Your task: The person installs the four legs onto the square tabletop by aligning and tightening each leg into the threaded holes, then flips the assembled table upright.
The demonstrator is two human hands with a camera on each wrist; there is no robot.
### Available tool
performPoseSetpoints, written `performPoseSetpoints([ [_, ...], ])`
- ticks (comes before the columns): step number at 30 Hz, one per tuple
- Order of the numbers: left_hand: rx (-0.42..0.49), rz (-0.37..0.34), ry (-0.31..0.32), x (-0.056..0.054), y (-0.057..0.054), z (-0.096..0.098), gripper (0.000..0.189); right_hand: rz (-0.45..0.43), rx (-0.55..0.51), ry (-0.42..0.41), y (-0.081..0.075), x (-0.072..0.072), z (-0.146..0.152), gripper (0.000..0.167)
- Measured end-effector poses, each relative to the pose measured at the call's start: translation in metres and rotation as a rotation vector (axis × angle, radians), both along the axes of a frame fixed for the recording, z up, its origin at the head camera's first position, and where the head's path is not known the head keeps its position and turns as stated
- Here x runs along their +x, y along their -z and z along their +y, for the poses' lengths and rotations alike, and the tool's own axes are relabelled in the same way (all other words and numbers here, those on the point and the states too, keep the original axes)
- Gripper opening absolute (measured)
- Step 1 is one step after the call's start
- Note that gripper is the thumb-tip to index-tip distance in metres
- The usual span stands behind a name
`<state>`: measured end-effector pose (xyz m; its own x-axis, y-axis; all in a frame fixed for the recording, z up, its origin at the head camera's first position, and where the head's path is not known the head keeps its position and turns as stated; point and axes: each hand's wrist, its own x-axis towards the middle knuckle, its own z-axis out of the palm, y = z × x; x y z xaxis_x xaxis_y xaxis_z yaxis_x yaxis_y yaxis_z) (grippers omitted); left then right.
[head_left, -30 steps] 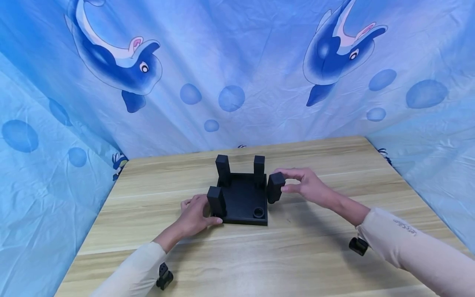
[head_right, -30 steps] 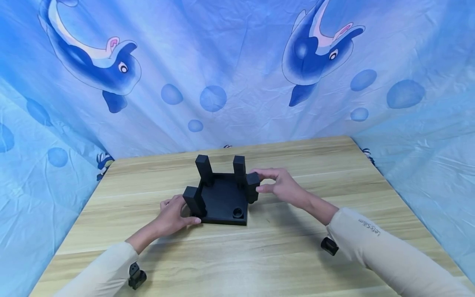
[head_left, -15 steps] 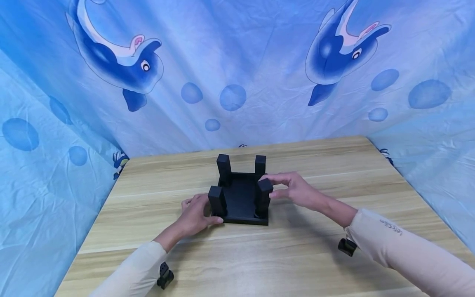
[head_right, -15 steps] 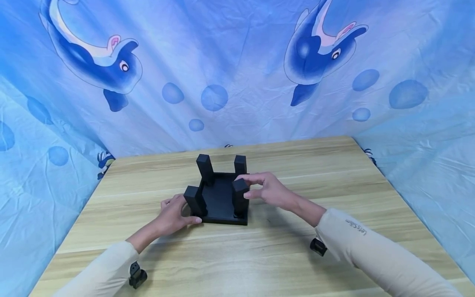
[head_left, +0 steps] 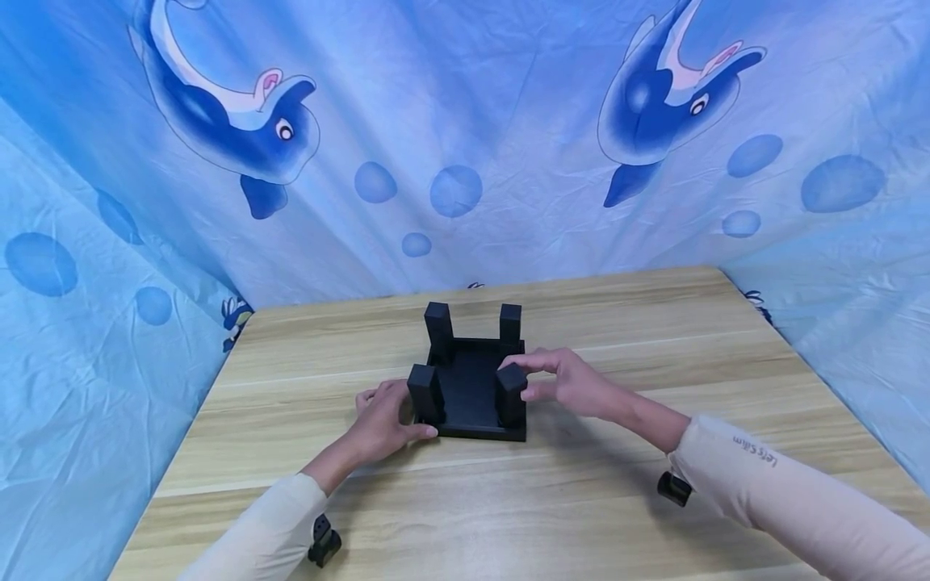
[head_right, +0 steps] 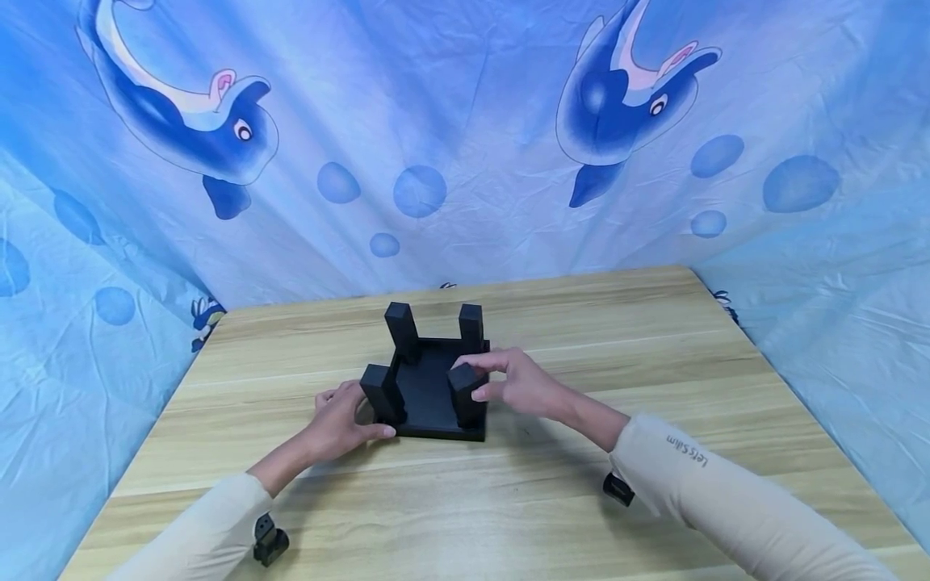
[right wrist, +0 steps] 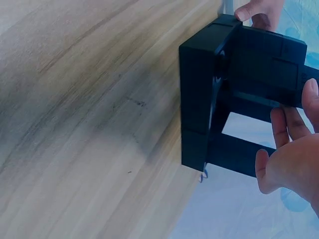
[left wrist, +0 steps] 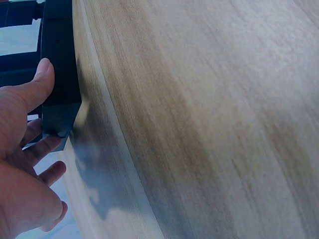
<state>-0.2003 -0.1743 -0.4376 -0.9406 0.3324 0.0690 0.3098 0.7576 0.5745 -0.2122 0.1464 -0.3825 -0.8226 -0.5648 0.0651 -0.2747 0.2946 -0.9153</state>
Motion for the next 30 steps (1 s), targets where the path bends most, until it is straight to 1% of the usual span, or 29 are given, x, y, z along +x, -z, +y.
performPoseSetpoints([
  [4,0.004,0.004,-0.001,0.000,0.000,0.000,0.058,0.051,0.027,-0.003,0.001,0.002,-0.003,0.043],
  [6,0.005,0.006,-0.001,0.000,0.000,0.001,0.058,0.099,0.046,-0.008,0.000,0.003,-0.004,0.043],
  [10,0.004,0.008,0.002,0.000,0.001,0.001,0.059,0.250,0.111,-0.028,0.002,0.004,-0.005,0.045],
  [13,0.001,0.009,0.003,-0.001,0.001,0.001,0.060,0.372,0.161,-0.069,0.003,0.004,-0.007,0.049],
  [15,0.000,0.008,0.001,-0.001,0.001,0.001,0.059,0.420,0.182,-0.091,0.003,0.003,-0.009,0.051],
  [17,-0.001,0.009,0.002,-0.001,0.001,0.001,0.058,0.445,0.188,-0.095,0.003,0.002,-0.009,0.049],
  [19,0.000,0.008,0.000,-0.001,0.000,0.002,0.058,0.461,0.183,-0.071,0.003,0.001,-0.010,0.046],
  [22,0.003,0.011,0.000,-0.001,-0.001,0.002,0.056,0.453,0.172,-0.010,0.003,0.000,-0.013,0.044],
  [26,0.002,0.008,-0.001,-0.001,-0.001,0.002,0.055,0.407,0.175,0.052,0.006,0.001,-0.020,0.044],
  [30,-0.007,0.003,-0.004,-0.001,0.000,0.002,0.056,0.400,0.198,0.045,0.008,0.002,-0.024,0.046],
])
